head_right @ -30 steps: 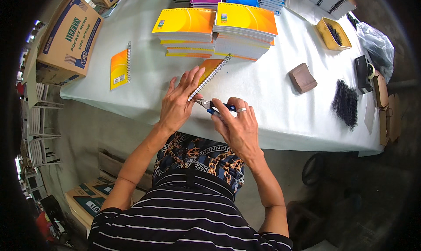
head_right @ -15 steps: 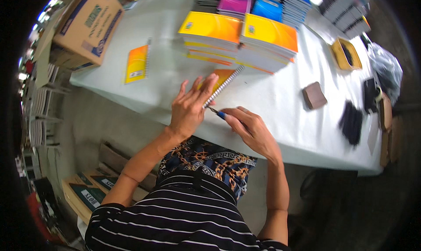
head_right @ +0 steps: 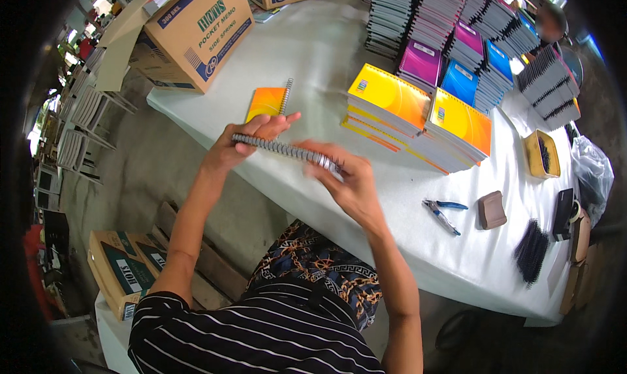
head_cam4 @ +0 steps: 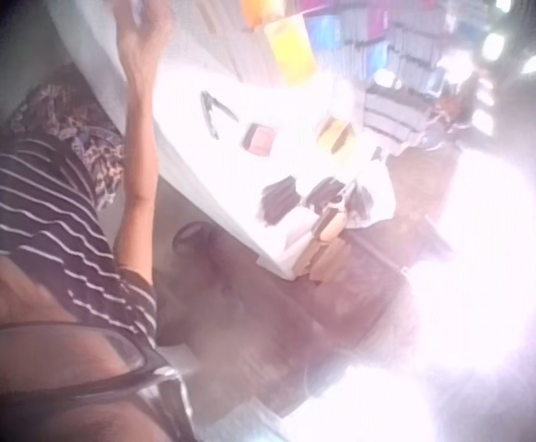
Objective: The person assembles spiral-bound notebooks by inserting metal spirals into pre-punched holes using pliers. They handle stacks of blue and yellow notebooks, remove them from a cardboard box, and place finished units on a white table. The workspace includes additional stationery items and packaging materials.
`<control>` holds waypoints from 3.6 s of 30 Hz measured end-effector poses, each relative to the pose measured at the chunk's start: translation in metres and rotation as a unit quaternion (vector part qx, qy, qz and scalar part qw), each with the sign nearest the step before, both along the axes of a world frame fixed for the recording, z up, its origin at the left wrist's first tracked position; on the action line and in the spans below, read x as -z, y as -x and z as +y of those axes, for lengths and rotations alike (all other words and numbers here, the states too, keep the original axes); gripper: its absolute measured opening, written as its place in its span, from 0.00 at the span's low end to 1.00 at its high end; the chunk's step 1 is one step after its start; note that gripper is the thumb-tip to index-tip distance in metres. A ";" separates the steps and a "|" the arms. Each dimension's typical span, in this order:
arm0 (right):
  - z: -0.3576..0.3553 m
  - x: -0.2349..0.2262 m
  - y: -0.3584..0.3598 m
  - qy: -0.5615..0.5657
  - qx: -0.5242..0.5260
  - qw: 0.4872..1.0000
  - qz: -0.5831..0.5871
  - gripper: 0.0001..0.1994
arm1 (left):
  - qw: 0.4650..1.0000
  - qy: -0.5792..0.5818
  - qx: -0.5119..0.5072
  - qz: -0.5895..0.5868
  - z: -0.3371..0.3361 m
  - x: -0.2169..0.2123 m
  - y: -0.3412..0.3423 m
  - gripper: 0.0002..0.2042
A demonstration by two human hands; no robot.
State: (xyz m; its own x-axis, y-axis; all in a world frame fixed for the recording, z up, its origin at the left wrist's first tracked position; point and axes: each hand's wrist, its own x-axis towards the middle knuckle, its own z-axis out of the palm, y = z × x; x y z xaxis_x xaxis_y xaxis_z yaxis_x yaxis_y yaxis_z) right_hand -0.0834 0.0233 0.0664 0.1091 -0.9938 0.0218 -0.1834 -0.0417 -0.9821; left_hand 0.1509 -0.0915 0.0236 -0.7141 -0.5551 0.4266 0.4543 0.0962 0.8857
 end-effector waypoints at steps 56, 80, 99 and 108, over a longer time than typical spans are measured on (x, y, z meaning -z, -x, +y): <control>0.085 0.088 0.084 0.039 0.219 0.974 -0.035 0.09 | 0.750 0.572 -0.119 -0.311 0.085 -0.048 0.173 0.43; 0.228 0.068 0.481 -0.102 0.520 0.514 0.674 0.08 | 0.758 0.489 -0.003 -0.432 0.079 -0.019 0.195 0.25; 0.113 0.036 0.156 0.060 0.154 0.966 0.198 0.06 | 0.724 0.550 -0.062 -0.411 0.084 -0.011 0.193 0.24; 0.110 0.037 0.154 0.082 0.172 0.960 0.205 0.06 | 0.721 0.547 -0.079 -0.418 0.083 -0.006 0.194 0.24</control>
State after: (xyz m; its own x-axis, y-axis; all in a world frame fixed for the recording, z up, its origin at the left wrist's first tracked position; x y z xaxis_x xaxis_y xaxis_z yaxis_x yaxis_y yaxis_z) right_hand -0.2374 0.1334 0.0293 -0.1921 -0.9593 0.2067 -0.5835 -0.0577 -0.8100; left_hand -0.0431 -0.0087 0.0298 -0.9404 -0.3148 0.1285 -0.2864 0.9371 0.1994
